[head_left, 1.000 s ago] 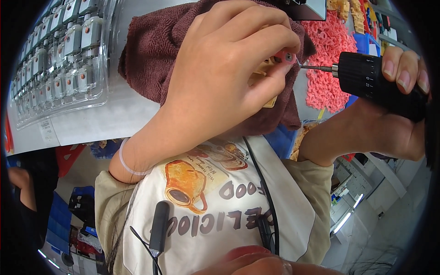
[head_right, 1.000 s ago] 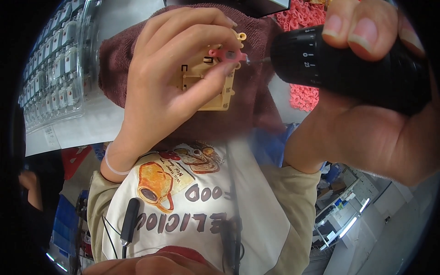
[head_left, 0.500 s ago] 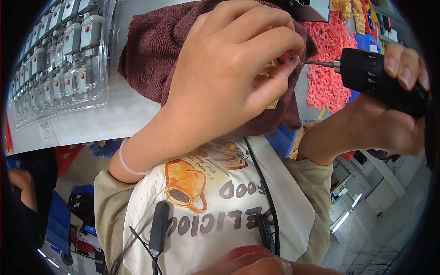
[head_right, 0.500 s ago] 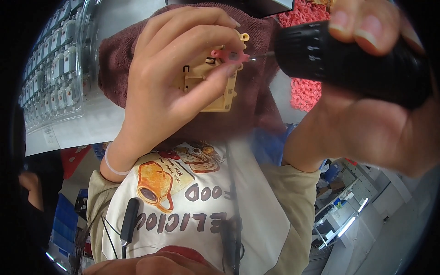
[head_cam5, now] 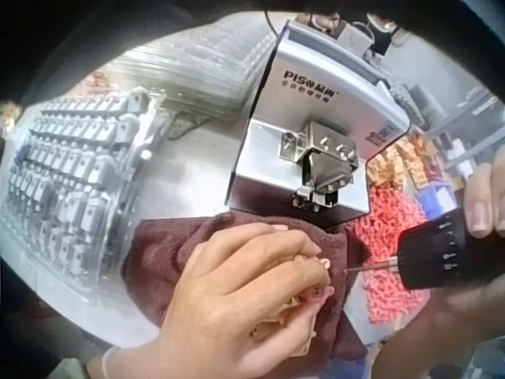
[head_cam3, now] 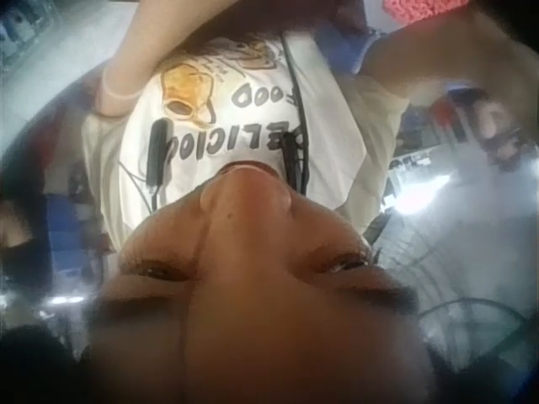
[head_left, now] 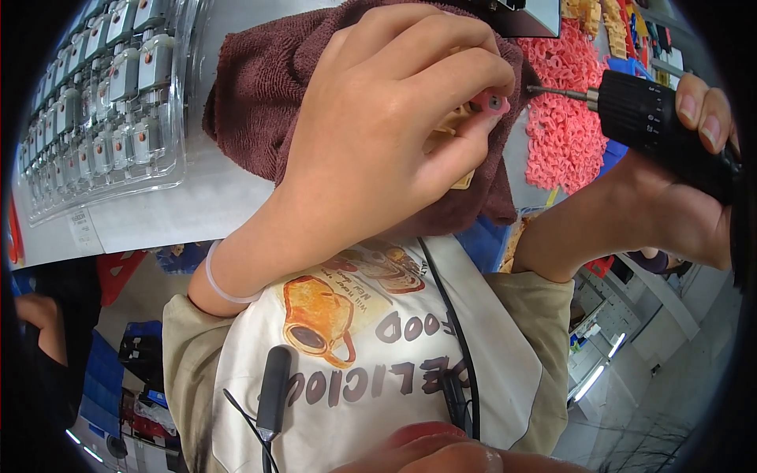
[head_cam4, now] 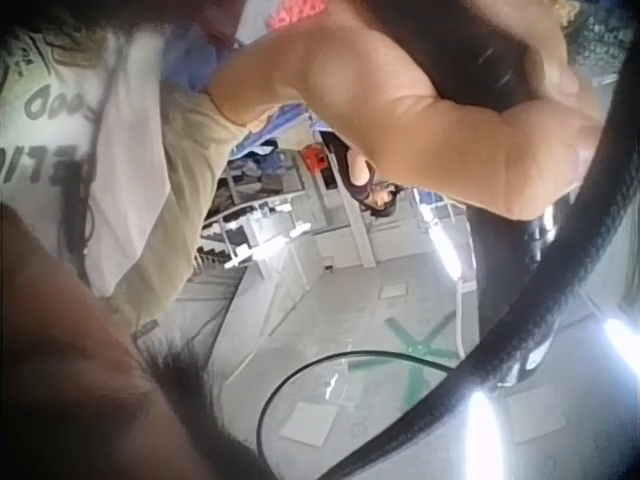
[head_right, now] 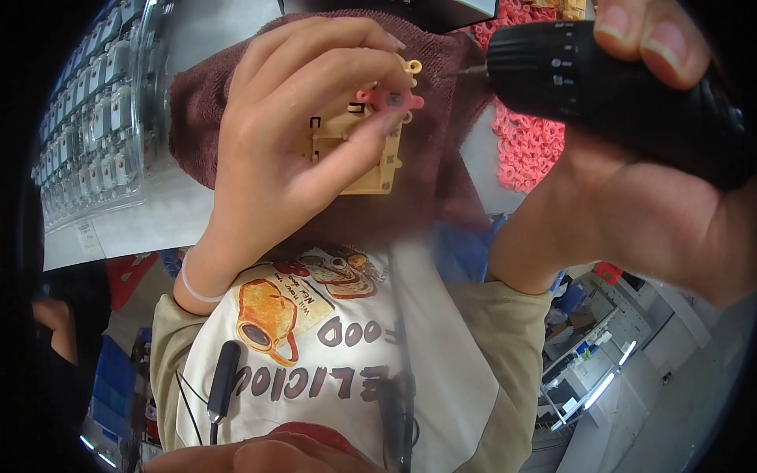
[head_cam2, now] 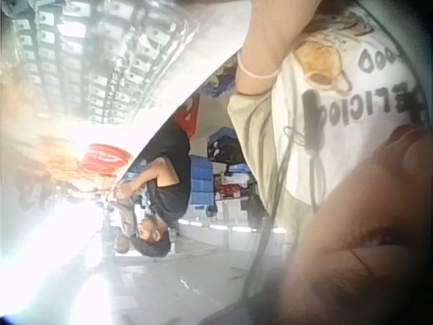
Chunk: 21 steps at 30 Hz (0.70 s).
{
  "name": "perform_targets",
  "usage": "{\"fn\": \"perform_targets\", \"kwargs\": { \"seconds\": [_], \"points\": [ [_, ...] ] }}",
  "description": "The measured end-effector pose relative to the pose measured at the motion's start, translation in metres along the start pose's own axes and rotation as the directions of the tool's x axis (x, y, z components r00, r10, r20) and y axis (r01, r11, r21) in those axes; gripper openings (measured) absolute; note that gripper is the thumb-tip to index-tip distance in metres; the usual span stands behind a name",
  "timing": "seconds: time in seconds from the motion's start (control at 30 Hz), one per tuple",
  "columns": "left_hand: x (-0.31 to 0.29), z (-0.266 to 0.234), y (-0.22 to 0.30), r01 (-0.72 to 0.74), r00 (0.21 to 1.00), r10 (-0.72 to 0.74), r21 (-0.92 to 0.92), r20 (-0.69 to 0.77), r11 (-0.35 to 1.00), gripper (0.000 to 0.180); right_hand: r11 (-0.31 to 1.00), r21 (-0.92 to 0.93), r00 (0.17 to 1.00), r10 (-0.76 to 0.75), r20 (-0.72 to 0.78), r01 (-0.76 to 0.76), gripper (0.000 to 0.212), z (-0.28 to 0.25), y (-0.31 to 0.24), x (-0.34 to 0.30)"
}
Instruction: The person assembles small plastic components for a toy by securing pink plastic gears into a plastic toy housing with small screws using an electric screwdriver.
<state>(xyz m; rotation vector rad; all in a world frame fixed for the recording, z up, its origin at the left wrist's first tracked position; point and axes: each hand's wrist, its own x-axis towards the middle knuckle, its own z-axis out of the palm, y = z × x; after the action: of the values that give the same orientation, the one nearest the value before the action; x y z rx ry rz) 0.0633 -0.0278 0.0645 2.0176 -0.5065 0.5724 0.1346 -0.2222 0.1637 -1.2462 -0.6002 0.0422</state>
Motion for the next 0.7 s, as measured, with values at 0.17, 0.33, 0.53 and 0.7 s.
{"fn": "perform_targets", "kwargs": {
  "seconds": [0.17, 0.33, 0.53, 0.7],
  "points": [
    [-0.002, 0.005, -0.002, 0.060, 0.998, -0.062, -0.055, -0.033, 0.997, 0.021, 1.000, 0.005, 1.000, -0.015, 0.009, 0.015, 0.024, -0.032, 0.005, 0.024],
    [-0.002, 0.008, -0.002, 0.109, 0.993, -0.113, -0.111, -0.035, 0.988, 0.021, 1.000, 0.003, 1.000, -0.016, 0.009, 0.016, 0.024, -0.064, 0.020, 0.041],
    [0.000, 0.009, -0.002, 0.115, 0.991, -0.121, -0.110, -0.050, 0.987, 0.023, 1.000, 0.010, 1.000, -0.003, 0.015, 0.003, 0.024, -0.062, 0.031, 0.050],
    [-0.001, 0.011, -0.003, 0.130, 0.988, -0.138, -0.109, -0.067, 0.985, 0.025, 1.000, 0.017, 1.000, 0.007, 0.023, -0.008, 0.024, -0.045, 0.028, 0.047]
  ]
}}
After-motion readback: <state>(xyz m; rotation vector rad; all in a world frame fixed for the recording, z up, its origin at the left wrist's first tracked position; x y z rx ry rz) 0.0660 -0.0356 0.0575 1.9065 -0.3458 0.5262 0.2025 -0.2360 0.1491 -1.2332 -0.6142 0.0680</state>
